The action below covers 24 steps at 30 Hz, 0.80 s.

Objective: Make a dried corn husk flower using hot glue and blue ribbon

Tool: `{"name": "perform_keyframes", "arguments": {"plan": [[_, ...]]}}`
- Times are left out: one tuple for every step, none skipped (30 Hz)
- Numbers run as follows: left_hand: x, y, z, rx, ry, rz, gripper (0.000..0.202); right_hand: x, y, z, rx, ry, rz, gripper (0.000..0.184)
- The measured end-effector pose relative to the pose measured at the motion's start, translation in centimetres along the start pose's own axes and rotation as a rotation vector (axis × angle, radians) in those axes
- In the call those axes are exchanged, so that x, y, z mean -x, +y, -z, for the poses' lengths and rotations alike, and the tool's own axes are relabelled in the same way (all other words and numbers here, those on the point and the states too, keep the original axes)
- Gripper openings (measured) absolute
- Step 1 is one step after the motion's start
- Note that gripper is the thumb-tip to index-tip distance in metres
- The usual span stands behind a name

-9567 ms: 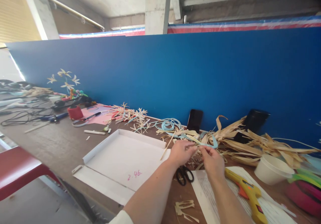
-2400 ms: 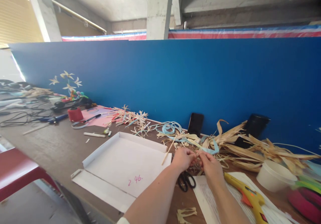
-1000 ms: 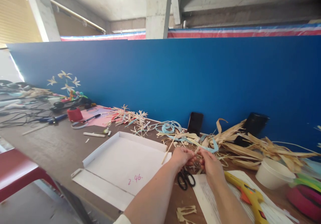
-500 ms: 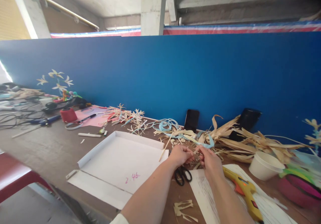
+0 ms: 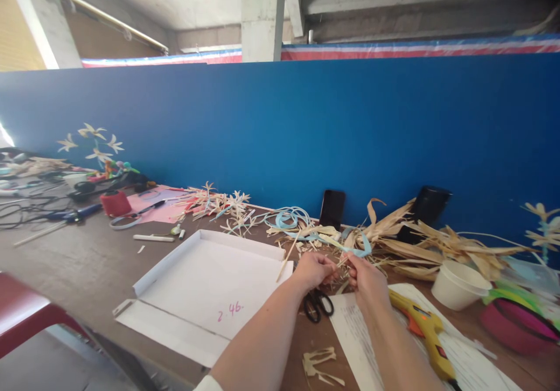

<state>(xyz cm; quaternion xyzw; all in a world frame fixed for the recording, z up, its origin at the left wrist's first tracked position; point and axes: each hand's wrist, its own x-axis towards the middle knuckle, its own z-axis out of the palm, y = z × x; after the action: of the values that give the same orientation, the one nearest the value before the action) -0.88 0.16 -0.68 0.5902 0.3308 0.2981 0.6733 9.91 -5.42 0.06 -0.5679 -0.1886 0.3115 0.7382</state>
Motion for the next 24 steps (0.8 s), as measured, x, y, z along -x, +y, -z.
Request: {"name": "perform_keyframes", "arguments": {"plan": [[0.0,0.0,0.0,-0.005,-0.001,-0.002,0.009,0.0,0.0,0.0,0.002,-0.002,0.0,0.03],[-0.1,-0.1,0.1,-0.011,-0.002,-0.008,0.009,0.0,-0.1,0.0,0.001,-0.003,-0.003,0.03],[-0.1,-0.2,0.1,-0.017,-0.003,-0.015,0.009,0.0,-0.1,0.1,-0.002,-0.003,-0.008,0.031],[-0.2,-0.2,0.1,-0.023,-0.002,-0.023,0.009,0.0,-0.1,0.1,-0.007,-0.001,-0.014,0.032],[-0.2,-0.3,0.2,-0.03,0.001,-0.028,0.009,0.0,-0.1,0.0,-0.01,0.001,-0.021,0.033],[-0.2,-0.3,0.2,-0.037,0.006,-0.03,0.009,0.0,-0.1,0.0,-0.01,0.006,-0.026,0.033],[-0.3,-0.4,0.2,-0.043,0.01,-0.03,0.009,0.0,-0.2,0.0,-0.009,0.01,-0.029,0.033],[-0.3,-0.5,0.2,-0.049,0.013,-0.032,0.009,0.0,-0.2,-0.1,-0.006,0.013,-0.028,0.033],[-0.4,-0.5,0.2,-0.055,0.014,-0.035,0.01,0.1,-0.2,-0.1,-0.002,0.012,-0.025,0.033],[-0.4,-0.6,0.2,-0.059,0.015,-0.038,0.01,0.1,-0.1,-0.1,0.003,0.007,-0.026,0.032],[-0.5,-0.7,0.2,-0.062,0.017,-0.042,0.01,0.0,-0.1,0.0,0.012,-0.003,-0.029,0.031],[-0.6,-0.8,0.2,-0.066,0.021,-0.048,0.011,0.0,-0.1,0.0,0.026,-0.016,-0.033,0.03],[-0.7,-0.9,0.2,-0.07,0.026,-0.054,0.011,-0.1,-0.1,0.1,0.045,-0.022,-0.032,0.029],[-0.7,-1.0,0.3,-0.073,0.034,-0.059,0.011,-0.1,-0.2,0.2,0.064,-0.014,-0.02,0.028],[-0.8,-1.1,0.3,-0.077,0.044,-0.064,0.01,-0.2,-0.3,0.2,0.082,0.008,0.0,0.028],[-0.8,-1.2,0.3,-0.081,0.052,-0.068,0.01,-0.2,-0.6,0.2,0.086,0.041,0.042,0.028],[-0.8,-1.1,0.3,-0.085,0.057,-0.069,0.01,-0.1,-1.1,0.2,0.074,0.078,0.101,0.029],[-0.8,-1.1,0.3,-0.088,0.058,-0.069,0.01,0.1,-1.7,0.1,0.052,0.116,0.164,0.03],[-0.8,-1.0,0.3,-0.092,0.063,-0.069,0.01,0.3,-2.5,-0.2,0.01,0.14,0.249,0.032],[-0.7,-0.9,0.4,-0.097,0.066,-0.069,0.01,0.6,-3.4,-0.5,-0.015,0.155,0.306,0.033],[-0.6,-0.7,0.4,-0.103,0.068,-0.076,0.011,1.0,-4.6,-0.9,-0.025,0.164,0.347,0.033],[-0.5,-0.5,0.4,-0.112,0.093,-0.076,0.01,1.5,-5.9,-1.3,-0.035,0.149,0.393,0.033],[-0.4,-0.4,0.5,-0.115,0.096,-0.073,0.01,1.9,-7.3,-1.5,-0.039,0.127,0.429,0.032],[-0.3,-0.2,0.5,-0.112,0.088,-0.067,0.01,2.3,-8.8,-1.6,-0.032,0.113,0.463,0.032]]}}
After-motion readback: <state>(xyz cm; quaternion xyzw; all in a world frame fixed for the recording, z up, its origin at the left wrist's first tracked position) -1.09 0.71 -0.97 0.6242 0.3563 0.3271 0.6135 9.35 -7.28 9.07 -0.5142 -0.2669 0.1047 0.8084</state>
